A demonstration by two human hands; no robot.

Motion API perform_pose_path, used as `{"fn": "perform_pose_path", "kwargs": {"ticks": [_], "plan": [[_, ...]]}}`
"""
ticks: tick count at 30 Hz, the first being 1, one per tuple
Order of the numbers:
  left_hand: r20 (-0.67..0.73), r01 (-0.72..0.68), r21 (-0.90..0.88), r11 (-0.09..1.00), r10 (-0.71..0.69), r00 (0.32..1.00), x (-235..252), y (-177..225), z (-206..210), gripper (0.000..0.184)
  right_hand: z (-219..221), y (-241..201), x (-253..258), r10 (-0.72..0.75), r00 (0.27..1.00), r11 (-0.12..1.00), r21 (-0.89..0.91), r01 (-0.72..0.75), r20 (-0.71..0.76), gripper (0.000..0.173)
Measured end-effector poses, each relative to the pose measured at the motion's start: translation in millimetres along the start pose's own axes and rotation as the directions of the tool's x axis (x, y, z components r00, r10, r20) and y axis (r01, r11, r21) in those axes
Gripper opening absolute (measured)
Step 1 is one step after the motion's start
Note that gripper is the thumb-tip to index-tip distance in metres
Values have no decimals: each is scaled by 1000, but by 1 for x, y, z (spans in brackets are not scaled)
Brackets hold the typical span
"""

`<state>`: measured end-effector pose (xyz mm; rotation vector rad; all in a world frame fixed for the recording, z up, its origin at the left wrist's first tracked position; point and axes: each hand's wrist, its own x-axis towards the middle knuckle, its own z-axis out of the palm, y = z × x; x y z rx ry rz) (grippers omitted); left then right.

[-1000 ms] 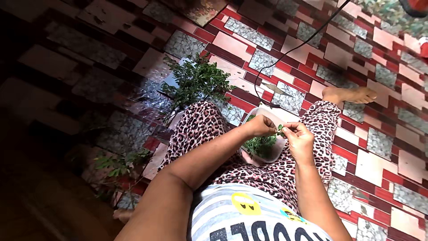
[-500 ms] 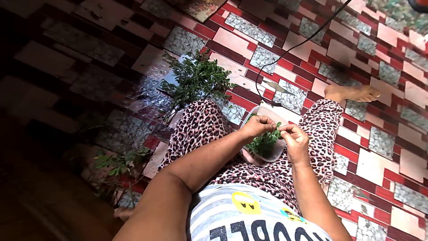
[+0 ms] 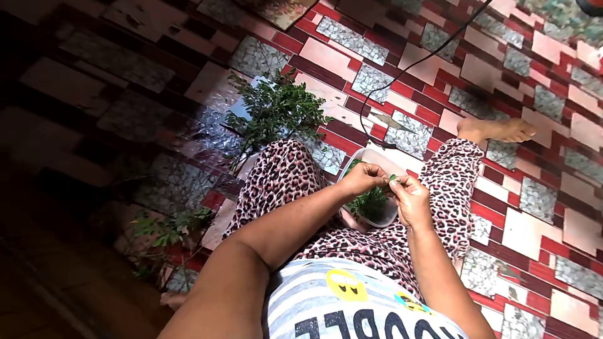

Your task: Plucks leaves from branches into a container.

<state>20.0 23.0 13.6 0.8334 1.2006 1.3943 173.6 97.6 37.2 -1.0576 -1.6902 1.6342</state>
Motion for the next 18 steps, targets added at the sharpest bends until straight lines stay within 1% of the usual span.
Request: {"fn": "perform_pose_path", "kwargs": {"ticks": [3,6,10,12,15,17,18], "plan": [[21,18,-2,1000,-18,1000,0,0,-1,10,3,-6,-1,100,995,985,142,-100,10,13],[46,14,3,1000,-15,999,0,1,-1,10,6,-10,-2,162,987,968,196,-158,-3,17],[69,24,32,999,-26,997,1,0,-2,12,8,-12,-3,242,970,935,269,-230,-11,17],[91,40,-2,999,-40,995,5,0,-6,13,7,-13,-2,267,964,929,271,-253,-16,16],[82,66,-34,997,-63,995,7,0,-8,13,4,-14,-1,287,958,929,243,-281,9,15],[86,71,-21,997,-69,994,6,1,-8,13,1,-14,0,274,961,938,209,-276,38,15],[93,66,-8,998,-65,994,5,1,-8,13,0,-13,0,245,968,953,173,-249,50,14]]}}
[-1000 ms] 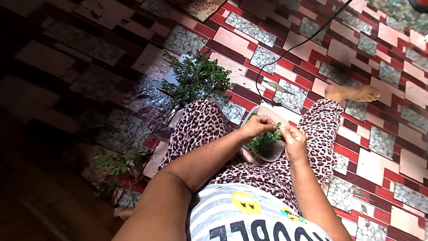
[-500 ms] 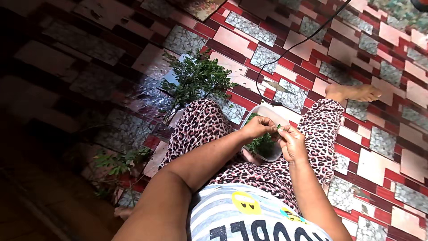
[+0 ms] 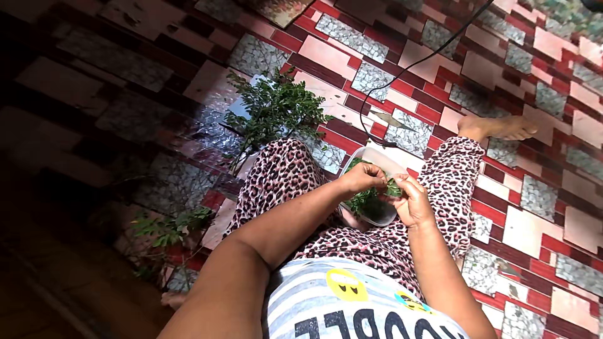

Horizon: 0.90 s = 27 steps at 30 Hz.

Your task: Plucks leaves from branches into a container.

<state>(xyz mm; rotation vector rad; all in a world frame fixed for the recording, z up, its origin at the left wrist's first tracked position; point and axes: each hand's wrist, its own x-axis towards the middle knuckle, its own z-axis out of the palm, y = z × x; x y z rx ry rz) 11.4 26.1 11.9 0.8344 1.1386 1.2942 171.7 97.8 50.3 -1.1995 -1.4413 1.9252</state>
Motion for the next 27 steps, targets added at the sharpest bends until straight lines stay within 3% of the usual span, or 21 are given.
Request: {"fn": "perform_pose_path", "kwargs": {"ticks": [3,7,11,14,15,18,21,27], "plan": [[10,-18,67,998,17,1000,-5,-1,3,16,-5,9,5,-188,982,966,-183,184,-7,4],[-1,13,87,996,-13,1000,-4,0,2,17,-11,12,13,-440,897,802,-469,371,-43,7],[-131,209,-193,959,-237,963,-1,5,0,9,-17,-6,6,-529,848,674,-595,438,25,20],[-138,244,-343,907,-306,942,2,6,-2,6,-18,-7,2,-632,769,650,-476,592,94,10],[-136,243,-357,902,-308,942,2,5,-2,6,-17,-7,0,-616,775,677,-409,612,140,1],[-138,236,-309,921,-289,947,-6,6,4,7,-9,-4,-4,-510,829,707,-438,556,229,14],[-100,239,-317,918,-283,954,-6,6,3,8,-3,0,-2,-485,856,657,-571,492,180,16],[-90,229,-287,930,-264,960,-5,5,4,8,3,4,1,-421,901,711,-580,398,101,10]]}}
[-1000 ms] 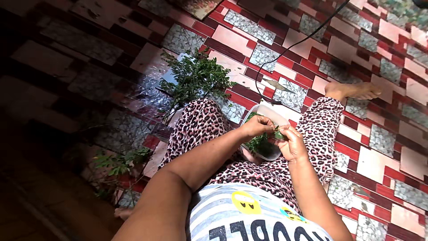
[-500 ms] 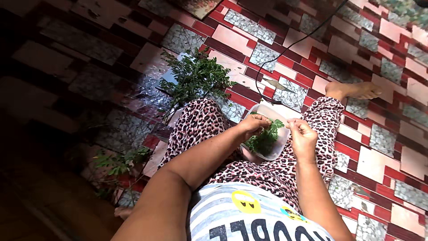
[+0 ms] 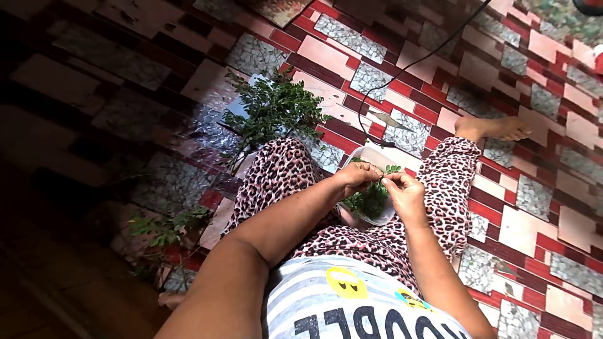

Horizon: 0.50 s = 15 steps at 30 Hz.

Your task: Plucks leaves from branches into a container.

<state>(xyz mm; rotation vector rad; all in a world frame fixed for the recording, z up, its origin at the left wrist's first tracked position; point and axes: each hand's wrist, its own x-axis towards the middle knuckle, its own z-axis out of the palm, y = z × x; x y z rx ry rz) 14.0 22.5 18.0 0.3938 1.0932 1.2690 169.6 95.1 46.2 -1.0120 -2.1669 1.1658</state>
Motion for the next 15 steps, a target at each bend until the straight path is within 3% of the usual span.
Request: {"fn": "perform_pose_path", "kwargs": {"ticks": [4,8,15], "plan": [[-7,-53,74,996,53,999,-2,-3,1,6,0,0,2,63,998,998,-10,-63,-8,11],[16,-113,77,991,112,994,0,-5,0,7,3,8,6,214,977,964,158,-212,4,8],[-14,-47,8,999,47,999,0,-4,4,8,-1,11,4,157,987,977,146,-158,21,6]]}}
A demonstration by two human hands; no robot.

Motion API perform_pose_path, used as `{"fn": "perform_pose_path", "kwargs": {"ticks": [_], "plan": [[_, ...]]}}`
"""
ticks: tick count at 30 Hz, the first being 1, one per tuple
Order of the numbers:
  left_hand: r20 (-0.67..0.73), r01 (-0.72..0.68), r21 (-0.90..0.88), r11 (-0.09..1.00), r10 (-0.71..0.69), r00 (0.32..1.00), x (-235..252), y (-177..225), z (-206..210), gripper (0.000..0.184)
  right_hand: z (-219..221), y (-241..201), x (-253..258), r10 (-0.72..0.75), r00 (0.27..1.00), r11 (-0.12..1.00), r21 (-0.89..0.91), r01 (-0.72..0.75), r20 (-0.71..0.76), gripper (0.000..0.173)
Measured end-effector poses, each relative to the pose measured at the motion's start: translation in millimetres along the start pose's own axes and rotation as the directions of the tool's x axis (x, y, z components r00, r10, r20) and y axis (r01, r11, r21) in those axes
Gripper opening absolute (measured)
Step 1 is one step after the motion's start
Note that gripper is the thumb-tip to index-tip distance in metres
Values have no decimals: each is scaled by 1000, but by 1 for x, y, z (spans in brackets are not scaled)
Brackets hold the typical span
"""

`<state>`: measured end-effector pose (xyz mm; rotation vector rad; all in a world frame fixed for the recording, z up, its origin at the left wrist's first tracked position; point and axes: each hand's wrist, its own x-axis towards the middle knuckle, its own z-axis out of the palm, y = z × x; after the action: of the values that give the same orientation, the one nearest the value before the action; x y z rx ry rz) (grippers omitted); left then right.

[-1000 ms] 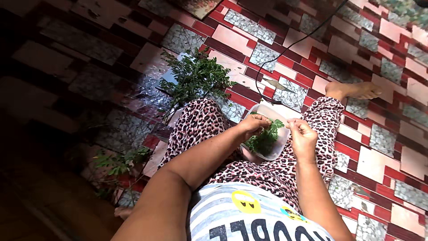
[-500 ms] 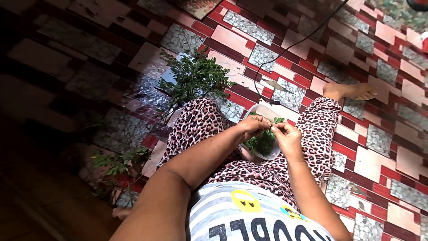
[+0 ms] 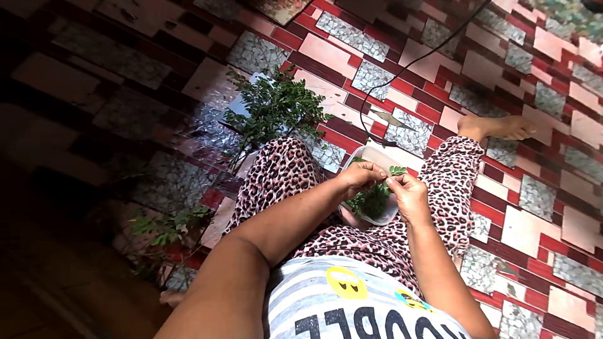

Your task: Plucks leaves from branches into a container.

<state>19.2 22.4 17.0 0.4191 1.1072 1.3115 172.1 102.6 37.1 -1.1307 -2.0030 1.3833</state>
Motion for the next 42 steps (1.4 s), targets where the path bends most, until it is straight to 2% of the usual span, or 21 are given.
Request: {"fn": "perform_pose_path", "kwargs": {"ticks": [7,9,12,17,19,22,24,26,28,32,37,42], "plan": [[30,144,-152,978,-141,989,5,4,-1,7,0,1,-2,69,997,988,134,-74,41,10],[33,154,-158,975,-151,988,6,4,-2,7,-1,-1,-2,103,993,990,96,-107,53,10],[20,127,-140,982,-125,992,6,3,-2,6,-3,-2,-2,120,989,992,15,-122,80,18],[13,62,-67,996,-61,998,4,-1,0,9,1,1,-2,-6,998,997,-79,12,69,7],[-20,22,-19,1000,-23,1000,4,-2,0,10,1,1,-3,-60,990,994,-80,71,127,5],[-17,-26,41,999,27,999,11,1,-6,9,-3,-1,-3,17,981,997,-79,-2,192,4],[23,-70,90,994,68,997,12,2,-9,9,-9,1,0,120,985,993,4,-121,122,13],[35,-97,117,988,93,995,12,1,-8,10,-15,1,3,148,986,966,200,-161,80,17],[52,-129,140,982,123,991,11,1,-7,11,-18,-2,3,121,991,940,315,-133,57,15],[72,-165,202,965,153,986,10,1,-4,11,-15,-3,3,13,1000,981,196,-8,-23,12],[52,-96,180,979,88,995,7,6,-3,14,-14,-3,3,-46,998,988,144,51,-34,15],[66,-116,198,973,105,992,7,4,-3,10,-14,-1,1,-123,992,985,116,125,-23,16]]}}
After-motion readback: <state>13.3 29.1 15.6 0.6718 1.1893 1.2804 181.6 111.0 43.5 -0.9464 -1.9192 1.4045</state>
